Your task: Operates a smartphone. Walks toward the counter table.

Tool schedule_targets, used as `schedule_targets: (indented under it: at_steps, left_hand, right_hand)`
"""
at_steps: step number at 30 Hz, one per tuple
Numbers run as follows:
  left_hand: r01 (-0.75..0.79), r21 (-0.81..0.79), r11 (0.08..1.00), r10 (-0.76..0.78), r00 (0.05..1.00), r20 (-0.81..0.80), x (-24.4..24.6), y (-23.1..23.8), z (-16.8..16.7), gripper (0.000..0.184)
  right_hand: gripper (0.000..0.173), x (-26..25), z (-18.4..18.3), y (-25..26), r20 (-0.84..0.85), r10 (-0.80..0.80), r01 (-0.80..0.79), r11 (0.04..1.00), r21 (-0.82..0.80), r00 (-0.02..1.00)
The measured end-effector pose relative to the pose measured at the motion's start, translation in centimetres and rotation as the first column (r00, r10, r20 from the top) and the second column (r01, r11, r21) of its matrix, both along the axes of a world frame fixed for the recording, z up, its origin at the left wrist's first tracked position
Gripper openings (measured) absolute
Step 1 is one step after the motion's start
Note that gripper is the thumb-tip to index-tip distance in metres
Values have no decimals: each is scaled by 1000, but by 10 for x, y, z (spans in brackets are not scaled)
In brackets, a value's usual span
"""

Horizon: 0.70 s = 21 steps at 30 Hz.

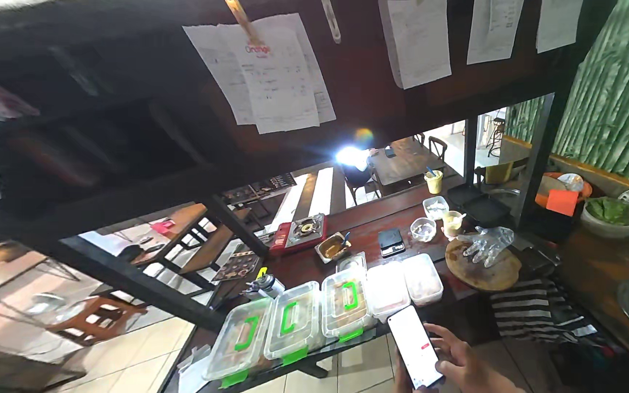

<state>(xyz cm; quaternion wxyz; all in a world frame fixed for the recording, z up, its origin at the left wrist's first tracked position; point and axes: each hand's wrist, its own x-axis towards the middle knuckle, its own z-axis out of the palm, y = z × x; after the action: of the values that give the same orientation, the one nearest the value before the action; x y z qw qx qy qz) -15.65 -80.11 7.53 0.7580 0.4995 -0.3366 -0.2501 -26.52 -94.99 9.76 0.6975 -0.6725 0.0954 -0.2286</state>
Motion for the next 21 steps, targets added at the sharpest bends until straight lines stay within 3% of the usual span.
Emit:
schedule_targets:
  at_steps: [16, 21]
  left_hand:
    - [-64, 18, 998, 64, 998, -27, -8, 3, -3, 70]
    - [-75, 22, 997, 74, 997, 22, -11, 3, 4, 66]
  right_hand:
    - [66, -8, 4, 4, 1, -24, 24, 999, -26, 1000]
    - [74, -5, 4, 6, 20, -43, 43, 999, -25, 999]
